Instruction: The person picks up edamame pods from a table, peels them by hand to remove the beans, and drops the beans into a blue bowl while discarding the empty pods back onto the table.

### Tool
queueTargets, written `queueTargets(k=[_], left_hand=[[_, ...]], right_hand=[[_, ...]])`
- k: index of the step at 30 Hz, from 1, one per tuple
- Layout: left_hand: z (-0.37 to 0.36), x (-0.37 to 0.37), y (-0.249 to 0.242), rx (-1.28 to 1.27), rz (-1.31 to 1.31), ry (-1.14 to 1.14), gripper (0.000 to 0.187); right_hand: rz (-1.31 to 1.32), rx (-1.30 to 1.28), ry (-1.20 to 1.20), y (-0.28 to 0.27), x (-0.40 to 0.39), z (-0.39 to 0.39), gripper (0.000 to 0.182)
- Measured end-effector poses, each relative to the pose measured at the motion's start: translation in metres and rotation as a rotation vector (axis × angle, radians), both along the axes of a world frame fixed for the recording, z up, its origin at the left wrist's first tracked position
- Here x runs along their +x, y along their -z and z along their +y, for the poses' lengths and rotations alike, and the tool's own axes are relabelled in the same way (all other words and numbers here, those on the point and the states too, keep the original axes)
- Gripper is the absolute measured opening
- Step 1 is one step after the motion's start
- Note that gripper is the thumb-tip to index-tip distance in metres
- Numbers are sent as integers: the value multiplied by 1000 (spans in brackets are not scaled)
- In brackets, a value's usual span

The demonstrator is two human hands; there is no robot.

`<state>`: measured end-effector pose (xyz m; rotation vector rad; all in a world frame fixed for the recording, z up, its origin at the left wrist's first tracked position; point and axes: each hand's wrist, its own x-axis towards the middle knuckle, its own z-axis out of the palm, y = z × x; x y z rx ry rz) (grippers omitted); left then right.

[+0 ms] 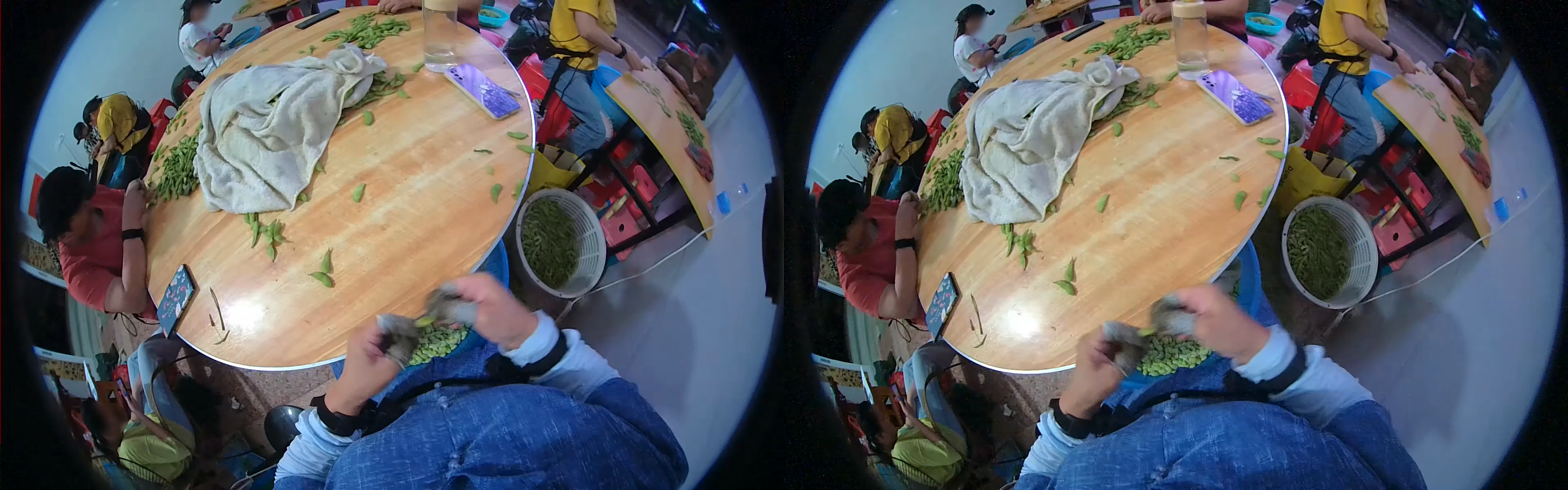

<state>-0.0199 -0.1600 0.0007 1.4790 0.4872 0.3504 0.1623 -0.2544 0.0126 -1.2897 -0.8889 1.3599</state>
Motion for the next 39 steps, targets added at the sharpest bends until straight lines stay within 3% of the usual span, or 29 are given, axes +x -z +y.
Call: queueTargets(k=[2, 3, 5, 8, 10, 12, 15, 18, 19, 21, 23, 31, 34, 37, 39], left_hand=[[-1, 6, -22, 364, 18, 250, 28], [-2, 7, -26, 469, 12, 231, 30], [-1, 7, -30, 610, 39, 173, 32], [21, 0, -34, 568, 214, 27, 29], [45, 3, -28, 777, 275, -268, 21], [74, 8, -23, 1063, 425, -316, 20], [102, 14, -14, 1191, 646, -155, 18], [116, 21, -12, 1224, 691, -78, 10], [117, 22, -12, 1235, 718, -47, 9], [118, 22, -9, 1225, 683, -79, 8], [117, 21, -8, 1217, 654, -112, 8], [103, 8, -13, 1180, 487, -170, 19], [97, 6, -7, 730, 318, -300, 16], [89, 3, -2, -86, -31, -289, 18], [74, 5, -1, -349, -124, -244, 23]], right_hand=[[-277, 75, 141, 2, 31, -15, 15], [-424, 134, 242, 9, 47, -24, 16], [-1155, -15, 472, 4, 76, -46, 18], [-1131, -115, 640, 16, 104, -71, 18], [-1078, -91, 613, 14, 109, -80, 15], [-912, -35, 609, 19, 103, -75, 12], [-696, 98, 559, 13, 78, -51, 11], [-402, 106, 434, -3, 43, -25, 13], [-410, 122, 395, 9, 36, -17, 14], [-452, 175, 288, 2, 17, -4, 16], [-331, 215, 202, 6, 2, 7, 17], [-109, 155, 104, 5, -17, 25, 21], [-73, 130, 120, 7, -18, 28, 24], [-11, 102, 128, 9, -21, 34, 26], [54, 87, 116, 6, -23, 38, 26]])
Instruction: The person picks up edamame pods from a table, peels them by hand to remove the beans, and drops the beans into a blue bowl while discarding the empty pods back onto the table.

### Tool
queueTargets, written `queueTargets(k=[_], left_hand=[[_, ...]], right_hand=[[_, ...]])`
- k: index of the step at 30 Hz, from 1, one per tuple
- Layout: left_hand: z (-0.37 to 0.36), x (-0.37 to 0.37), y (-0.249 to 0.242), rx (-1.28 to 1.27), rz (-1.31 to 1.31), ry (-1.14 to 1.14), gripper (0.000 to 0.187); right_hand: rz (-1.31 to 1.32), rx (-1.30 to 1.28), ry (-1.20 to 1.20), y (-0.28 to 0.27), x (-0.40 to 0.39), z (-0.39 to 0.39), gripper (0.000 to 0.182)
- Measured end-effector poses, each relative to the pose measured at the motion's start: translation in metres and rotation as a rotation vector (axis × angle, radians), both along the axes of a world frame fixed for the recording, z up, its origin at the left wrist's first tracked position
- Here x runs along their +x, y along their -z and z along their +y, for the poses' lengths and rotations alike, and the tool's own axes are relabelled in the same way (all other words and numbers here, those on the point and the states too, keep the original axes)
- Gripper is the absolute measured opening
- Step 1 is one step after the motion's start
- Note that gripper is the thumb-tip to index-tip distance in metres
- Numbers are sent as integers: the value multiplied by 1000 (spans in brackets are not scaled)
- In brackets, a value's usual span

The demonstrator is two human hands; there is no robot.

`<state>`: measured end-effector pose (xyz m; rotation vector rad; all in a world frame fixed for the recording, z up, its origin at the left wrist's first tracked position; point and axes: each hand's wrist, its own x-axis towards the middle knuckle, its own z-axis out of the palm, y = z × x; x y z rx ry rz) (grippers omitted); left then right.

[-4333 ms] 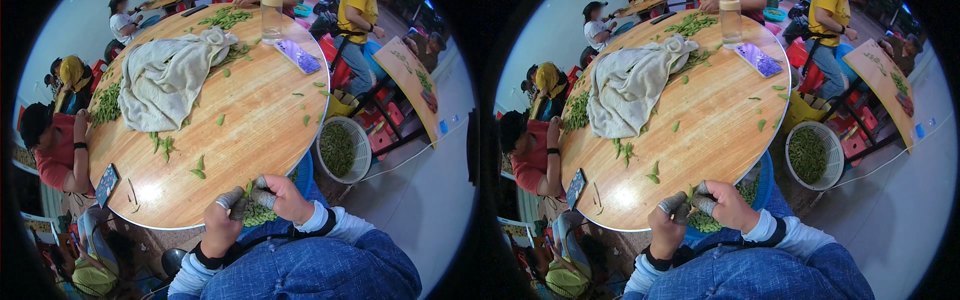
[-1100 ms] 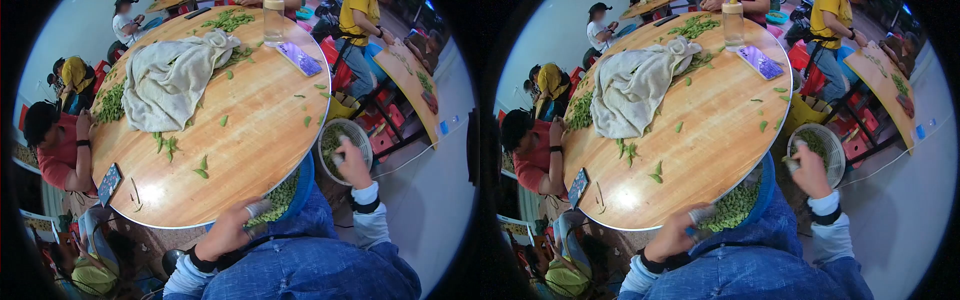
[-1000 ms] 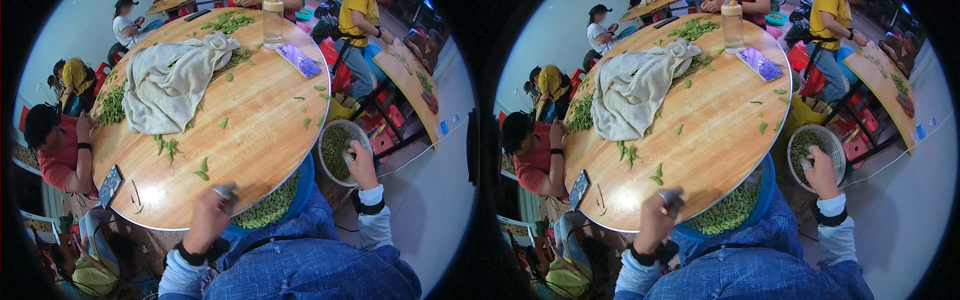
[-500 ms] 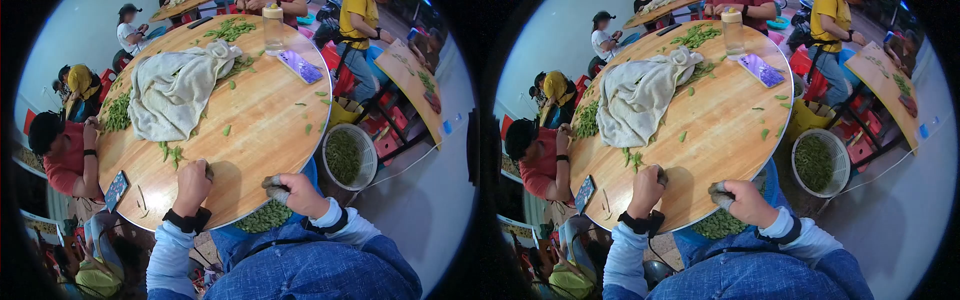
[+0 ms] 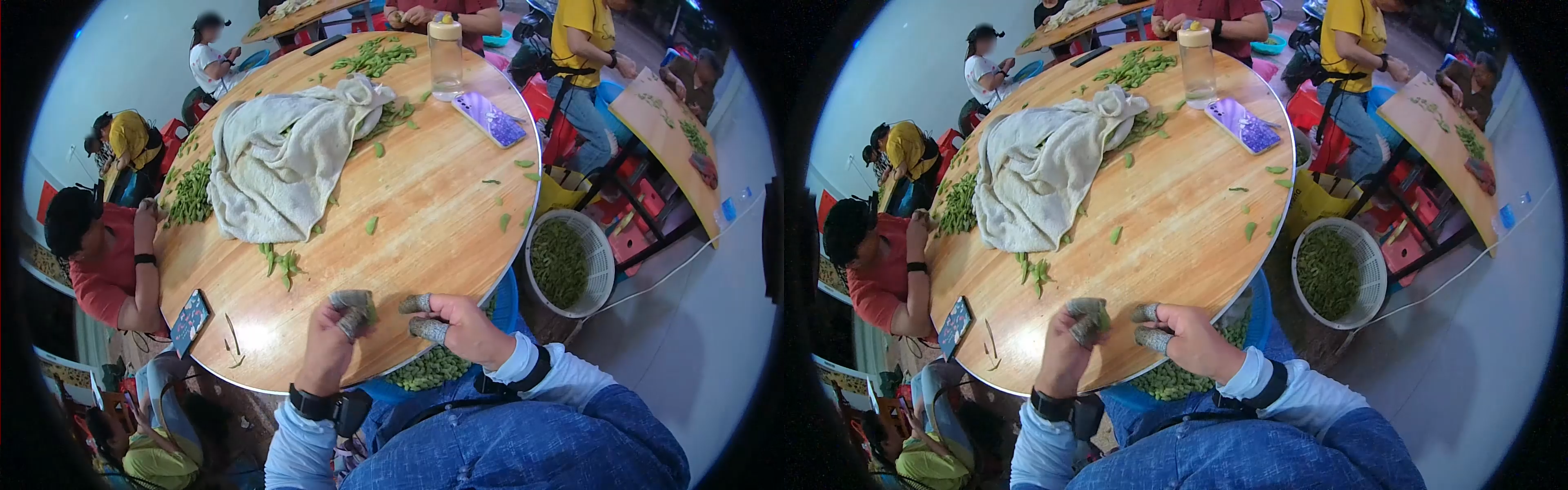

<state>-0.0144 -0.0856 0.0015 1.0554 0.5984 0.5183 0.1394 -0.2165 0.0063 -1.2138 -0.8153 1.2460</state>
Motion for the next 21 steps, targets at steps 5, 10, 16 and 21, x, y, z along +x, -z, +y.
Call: queueTargets(k=[5, 10, 16, 21], left_hand=[[-28, 8, -2, -218, -87, 22, 23], [-35, 7, -3, -239, -61, -5, 22], [-47, 7, -8, -178, 7, -61, 22], [-43, 0, -4, -277, -28, 9, 24]], right_hand=[[201, -10, -61, -10, -3, 3, 20], [178, -22, -59, -11, -2, 0, 16], [52, -19, -29, -1, -4, -3, 14], [105, -55, -71, -7, -4, -6, 15]])
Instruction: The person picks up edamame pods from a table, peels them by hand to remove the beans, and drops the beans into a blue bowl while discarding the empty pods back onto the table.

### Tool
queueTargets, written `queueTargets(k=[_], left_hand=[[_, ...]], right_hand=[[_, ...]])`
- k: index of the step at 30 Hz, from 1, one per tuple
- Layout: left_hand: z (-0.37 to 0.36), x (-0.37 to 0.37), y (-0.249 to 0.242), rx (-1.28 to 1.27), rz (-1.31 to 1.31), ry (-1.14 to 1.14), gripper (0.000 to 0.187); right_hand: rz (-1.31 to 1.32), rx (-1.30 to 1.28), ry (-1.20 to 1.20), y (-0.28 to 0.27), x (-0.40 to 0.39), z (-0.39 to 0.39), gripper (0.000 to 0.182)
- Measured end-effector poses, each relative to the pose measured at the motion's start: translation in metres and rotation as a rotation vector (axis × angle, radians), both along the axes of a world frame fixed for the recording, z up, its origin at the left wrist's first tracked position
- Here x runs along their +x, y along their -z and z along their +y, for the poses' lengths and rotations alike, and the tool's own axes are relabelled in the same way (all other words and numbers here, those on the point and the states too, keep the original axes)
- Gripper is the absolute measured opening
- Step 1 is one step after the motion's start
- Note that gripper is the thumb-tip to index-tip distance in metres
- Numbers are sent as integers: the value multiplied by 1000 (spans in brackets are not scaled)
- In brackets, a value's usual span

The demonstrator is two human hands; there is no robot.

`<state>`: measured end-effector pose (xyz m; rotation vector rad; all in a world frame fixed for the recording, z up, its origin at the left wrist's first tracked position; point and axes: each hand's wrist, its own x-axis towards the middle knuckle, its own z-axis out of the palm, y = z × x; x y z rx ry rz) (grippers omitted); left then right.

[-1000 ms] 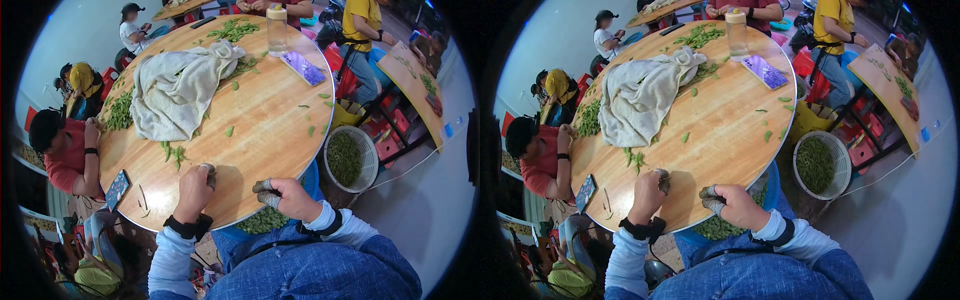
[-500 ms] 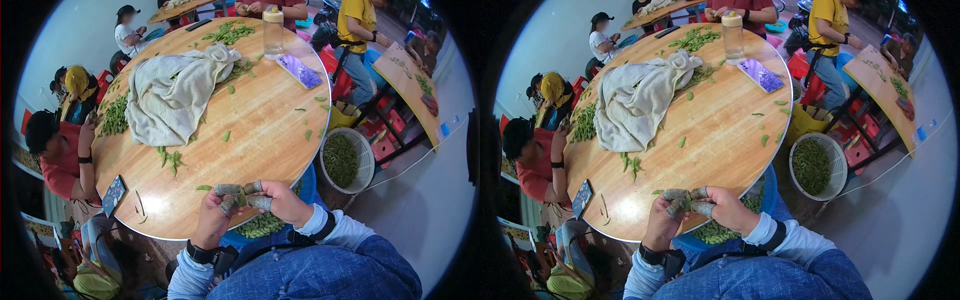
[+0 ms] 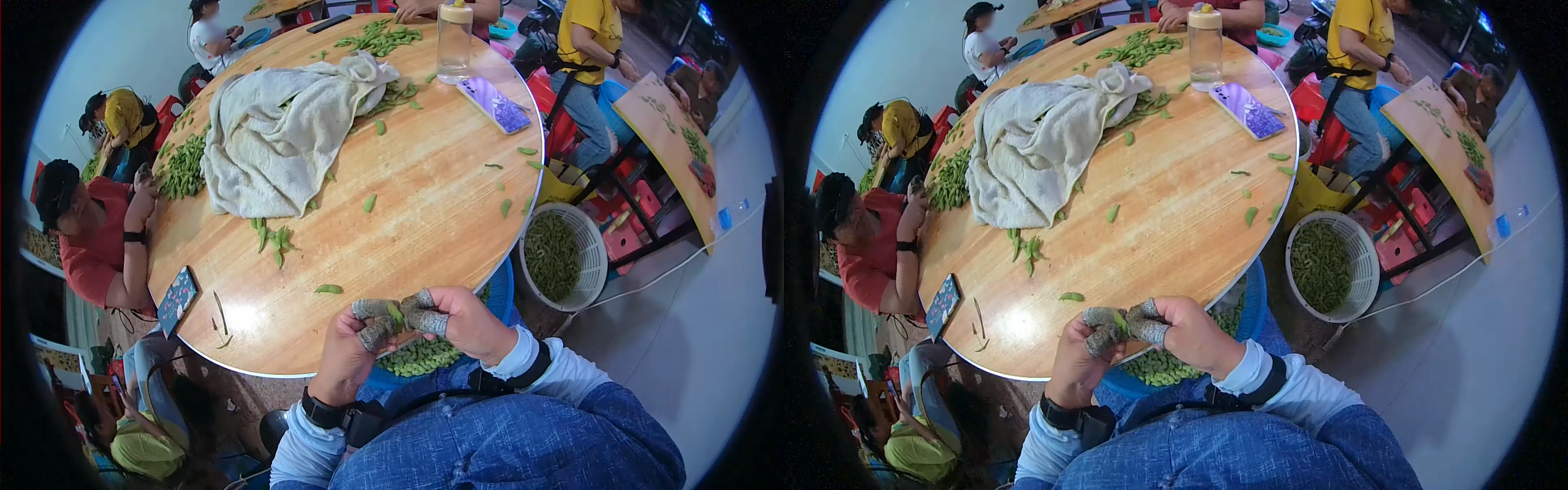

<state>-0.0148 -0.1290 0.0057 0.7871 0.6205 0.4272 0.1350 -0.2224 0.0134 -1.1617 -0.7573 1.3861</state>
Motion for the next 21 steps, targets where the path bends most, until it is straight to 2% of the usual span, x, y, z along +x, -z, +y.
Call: queueTargets(k=[8, 11, 14, 21], left_hand=[[12, -4, 2, 33, 6, 156, 26], [15, -6, 1, -6, 15, 195, 25], [15, -7, 0, -35, 21, 227, 17], [17, -7, 7, -102, -7, 246, 17]], right_hand=[[-18, -48, -82, 4, 2, -4, 14], [-3, -17, -97, -4, 2, -4, 14], [4, -7, -111, -7, 2, -4, 15], [52, -7, -90, 1, -1, -4, 14]])
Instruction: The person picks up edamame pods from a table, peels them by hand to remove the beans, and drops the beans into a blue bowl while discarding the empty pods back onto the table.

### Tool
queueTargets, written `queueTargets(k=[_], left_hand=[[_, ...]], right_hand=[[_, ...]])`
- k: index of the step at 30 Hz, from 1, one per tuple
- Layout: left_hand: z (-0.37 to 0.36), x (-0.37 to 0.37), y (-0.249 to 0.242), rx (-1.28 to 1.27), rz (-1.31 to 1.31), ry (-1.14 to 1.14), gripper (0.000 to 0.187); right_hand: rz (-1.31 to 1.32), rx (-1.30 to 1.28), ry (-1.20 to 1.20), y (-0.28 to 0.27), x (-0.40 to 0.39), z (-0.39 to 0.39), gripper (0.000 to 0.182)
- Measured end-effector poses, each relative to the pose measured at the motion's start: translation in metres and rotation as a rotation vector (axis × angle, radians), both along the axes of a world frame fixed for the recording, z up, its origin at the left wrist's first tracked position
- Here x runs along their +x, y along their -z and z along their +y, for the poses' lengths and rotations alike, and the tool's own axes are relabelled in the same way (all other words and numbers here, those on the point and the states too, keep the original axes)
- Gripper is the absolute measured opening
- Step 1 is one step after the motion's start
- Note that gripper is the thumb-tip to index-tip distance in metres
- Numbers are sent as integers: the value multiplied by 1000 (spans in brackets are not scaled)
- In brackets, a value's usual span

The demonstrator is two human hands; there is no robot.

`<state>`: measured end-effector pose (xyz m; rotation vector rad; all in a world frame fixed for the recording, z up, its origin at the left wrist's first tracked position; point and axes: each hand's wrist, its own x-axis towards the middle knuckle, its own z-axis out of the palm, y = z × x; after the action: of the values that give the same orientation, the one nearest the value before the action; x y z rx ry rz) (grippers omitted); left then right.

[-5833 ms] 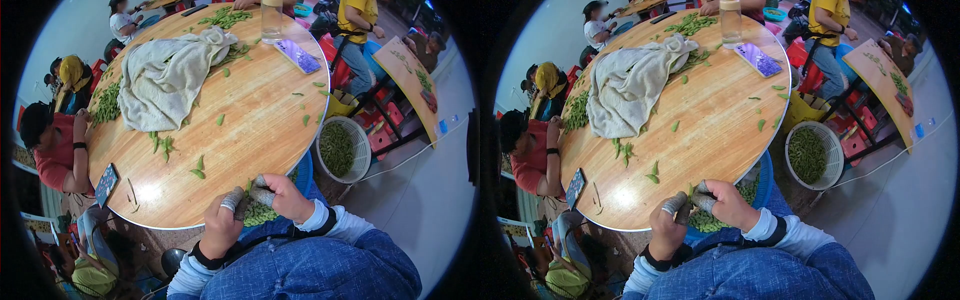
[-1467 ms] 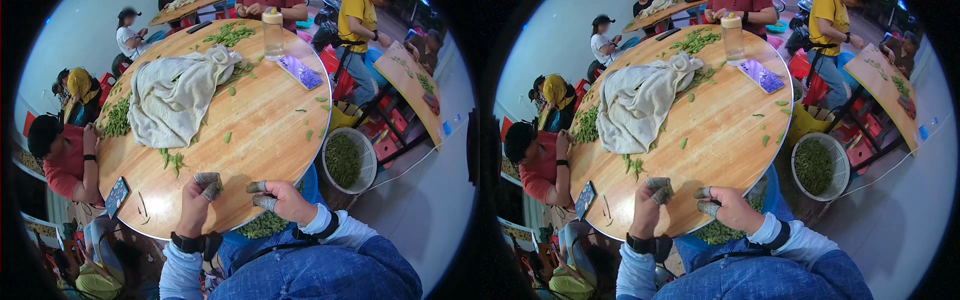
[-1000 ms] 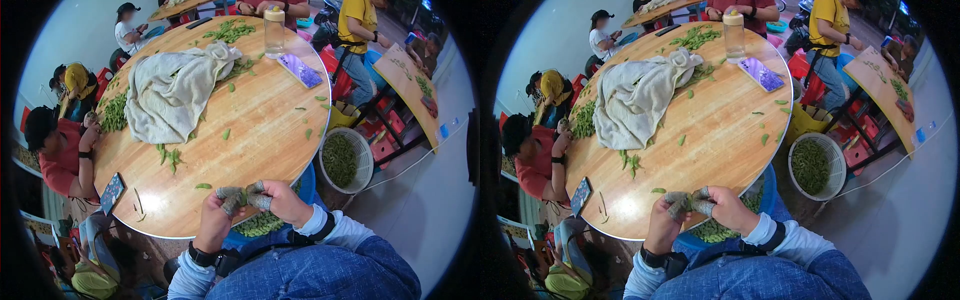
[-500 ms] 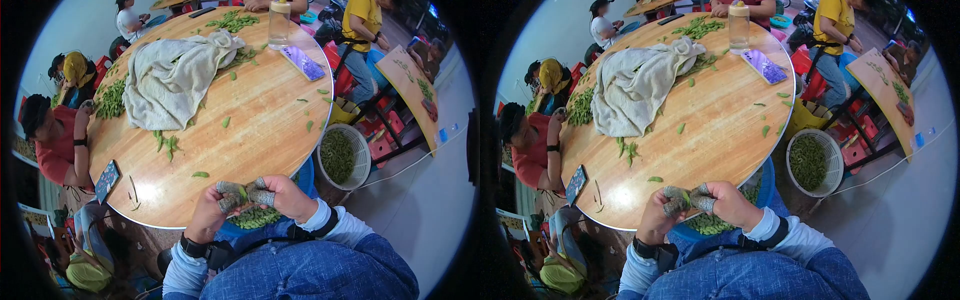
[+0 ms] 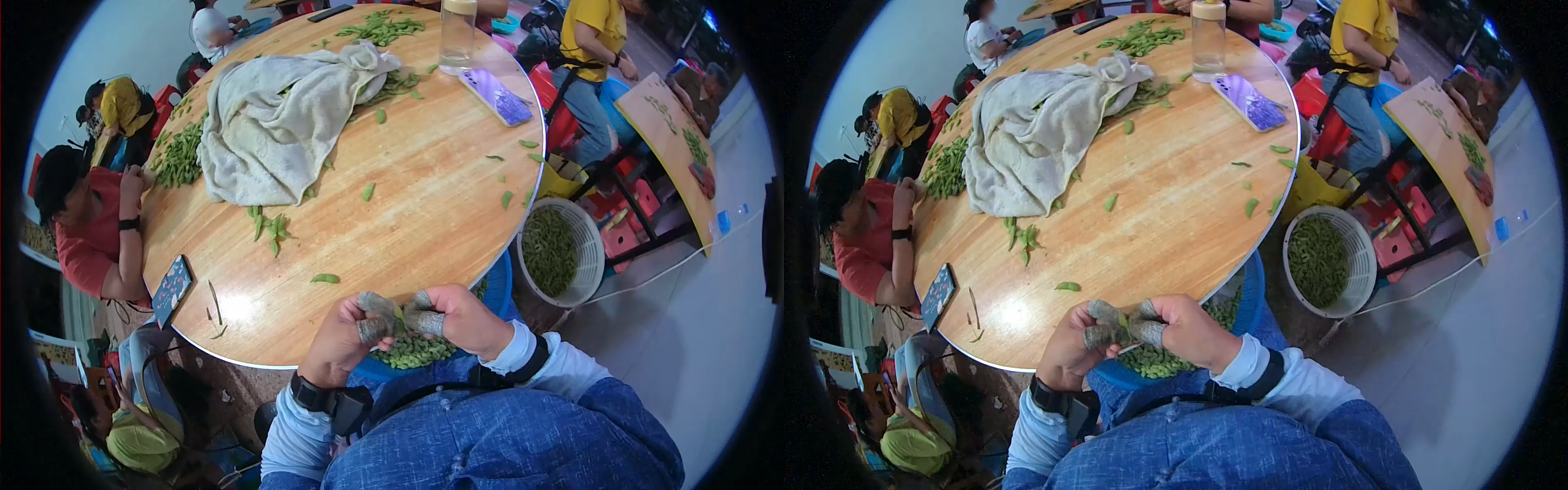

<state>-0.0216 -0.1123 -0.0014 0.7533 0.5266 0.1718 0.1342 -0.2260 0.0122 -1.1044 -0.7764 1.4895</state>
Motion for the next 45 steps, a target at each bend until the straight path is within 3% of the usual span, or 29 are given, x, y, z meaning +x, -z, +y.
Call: queueTargets(k=[2, 5, 8, 12, 15, 18, 21, 24, 27, 30, 32, 33, 36, 38, 42, 45], left_hand=[[1, 1, -1, -10, -6, -1, 16], [-14, 6, -17, 450, 198, -78, 21], [-33, 7, -25, 1451, 368, -25, 30], [-36, 8, -13, 1796, 308, -87, 28], [-35, 9, -6, 1731, 209, -186, 25], [-37, 6, 2, 1395, 230, -182, 16], [-32, 1, 0, 536, 137, -107, 8], [-30, -1, -7, 449, 115, -43, 13], [-41, 4, -13, 570, 159, -122, 11], [-43, 5, 4, 343, 139, -179, 12], [-43, 6, 9, 380, 146, -144, 11], [-43, 6, 10, 397, 150, -126, 11], [-40, 4, 8, 887, 57, 58, 13], [-42, 2, 9, 862, 71, 125, 13], [-49, 6, 10, 921, 150, 52, 6], [-49, 8, 5, 1000, 234, 27, 12]], right_hand=[[13, -63, 23, 13, -1, 1, 13], [-16, -114, 88, 18, -1, 1, 12], [-2, -87, 114, 10, -1, 1, 11], [-69, 1, 170, 13, -5, 2, 10], [-37, 63, 159, 6, -5, 0, 10], [-15, 113, 164, 6, -7, -2, 9], [-123, 147, 157, 7, -5, -4, 8], [-313, 249, 115, 5, -1, -4, 7], [-548, 358, 87, 4, 2, -5, 7], [-675, 397, 83, 8, 2, -5, 6], [-687, 385, 87, 8, 2, -6, 6], [-538, 304, 53, 8, 4, -8, 6], [-165, 111, -43, 13, 13, -14, 7], [-13, 43, -111, 16, 18, -18, 7], [-282, 141, -45, 14, 7, -21, 8], [-520, 186, -8, 8, 3, -19, 9]])
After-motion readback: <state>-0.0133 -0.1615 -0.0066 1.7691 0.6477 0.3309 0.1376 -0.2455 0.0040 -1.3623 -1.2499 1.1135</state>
